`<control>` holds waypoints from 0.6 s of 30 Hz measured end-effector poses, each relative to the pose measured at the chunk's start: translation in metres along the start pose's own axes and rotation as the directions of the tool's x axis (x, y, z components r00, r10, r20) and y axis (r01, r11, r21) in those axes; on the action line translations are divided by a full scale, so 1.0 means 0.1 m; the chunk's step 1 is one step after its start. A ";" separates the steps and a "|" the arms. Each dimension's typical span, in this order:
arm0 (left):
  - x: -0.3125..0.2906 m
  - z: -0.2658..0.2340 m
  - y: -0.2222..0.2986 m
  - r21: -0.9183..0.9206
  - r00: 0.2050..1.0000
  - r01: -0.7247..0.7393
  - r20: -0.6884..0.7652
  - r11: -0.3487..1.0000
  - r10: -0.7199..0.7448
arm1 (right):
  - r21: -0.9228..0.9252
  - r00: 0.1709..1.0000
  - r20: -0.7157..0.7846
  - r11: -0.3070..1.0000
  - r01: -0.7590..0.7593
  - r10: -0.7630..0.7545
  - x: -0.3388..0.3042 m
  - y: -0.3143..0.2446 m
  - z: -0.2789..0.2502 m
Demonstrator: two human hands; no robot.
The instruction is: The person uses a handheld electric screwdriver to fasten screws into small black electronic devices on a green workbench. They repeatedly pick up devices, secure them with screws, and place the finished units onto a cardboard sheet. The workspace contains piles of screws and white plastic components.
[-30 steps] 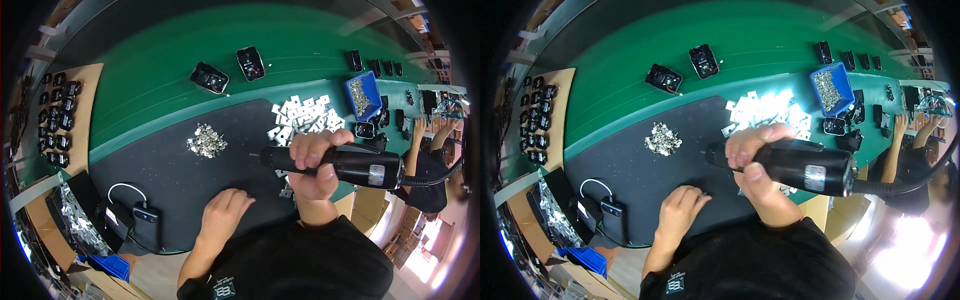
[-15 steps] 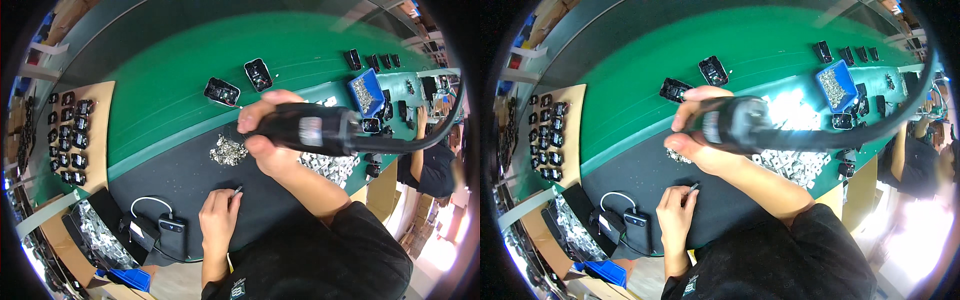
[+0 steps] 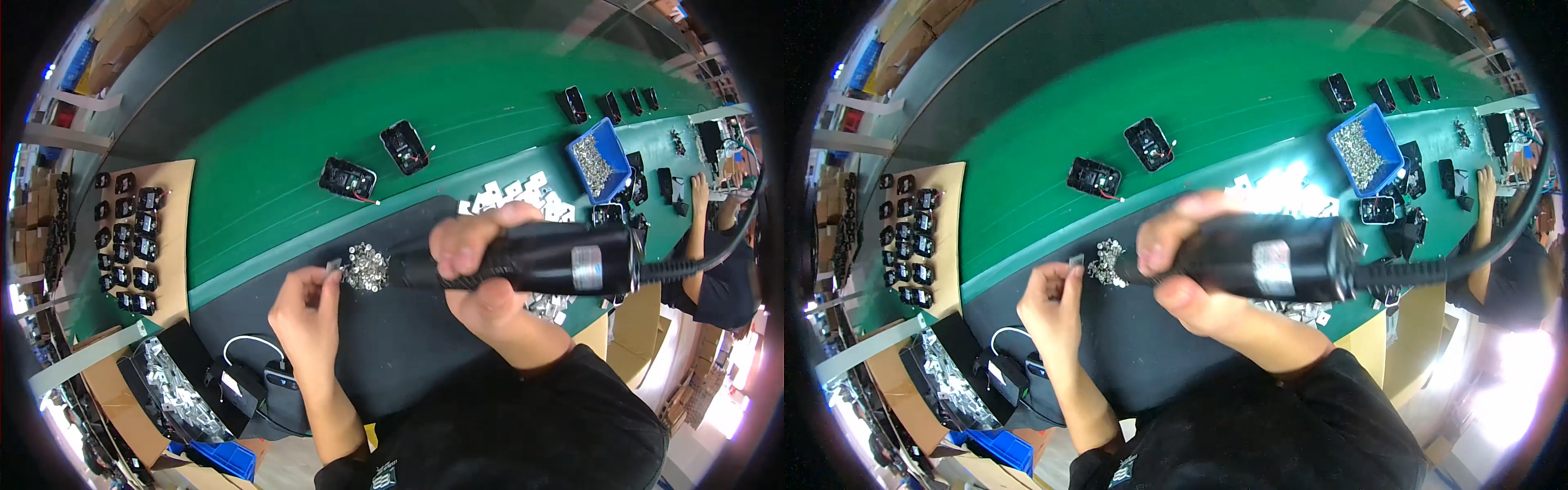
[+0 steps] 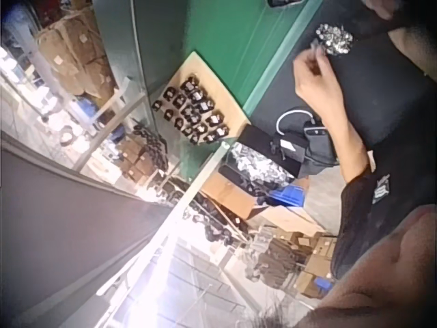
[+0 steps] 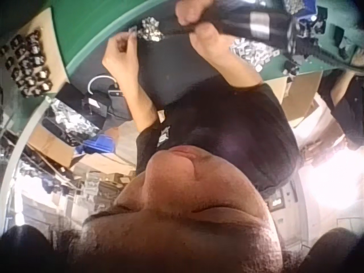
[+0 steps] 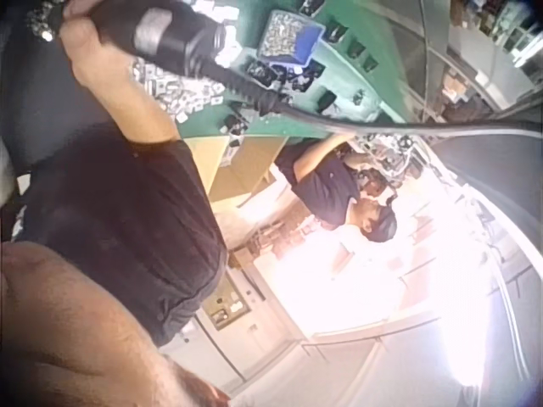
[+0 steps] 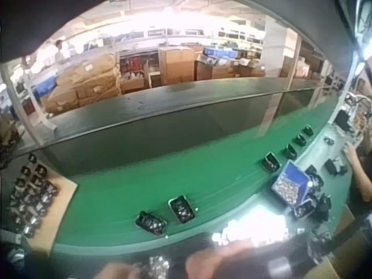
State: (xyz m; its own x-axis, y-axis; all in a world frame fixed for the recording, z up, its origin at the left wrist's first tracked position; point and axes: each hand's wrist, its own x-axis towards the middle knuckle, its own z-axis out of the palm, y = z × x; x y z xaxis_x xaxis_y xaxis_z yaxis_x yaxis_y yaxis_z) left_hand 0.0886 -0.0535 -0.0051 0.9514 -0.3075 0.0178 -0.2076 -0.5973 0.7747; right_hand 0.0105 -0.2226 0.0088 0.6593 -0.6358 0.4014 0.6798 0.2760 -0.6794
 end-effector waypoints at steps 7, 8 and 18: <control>0.73 0.34 0.19 0.121 0.962 -0.247 -0.087 0.961 0.258 | 0.166 0.993 0.008 0.979 -0.115 0.115 -0.38 -0.30 -0.29; 0.78 0.38 0.22 0.109 0.974 -0.201 -0.087 0.974 0.211 | 0.176 0.993 0.021 0.978 -0.115 0.113 -0.40 -0.30 -0.33; 0.93 0.65 0.05 0.086 0.994 -0.072 -0.082 0.994 0.079 | 0.112 0.975 -0.007 0.969 -0.220 0.222 -0.42 -0.34 -0.46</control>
State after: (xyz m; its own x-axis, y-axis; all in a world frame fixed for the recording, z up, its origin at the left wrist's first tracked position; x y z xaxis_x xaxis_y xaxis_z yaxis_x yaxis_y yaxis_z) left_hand 0.1616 -0.1330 -0.0406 0.9475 -0.2920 0.1305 -0.2941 -0.6353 0.7141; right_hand -0.0557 -0.2386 -0.0134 0.7915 -0.5636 0.2363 0.5499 0.4883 -0.6776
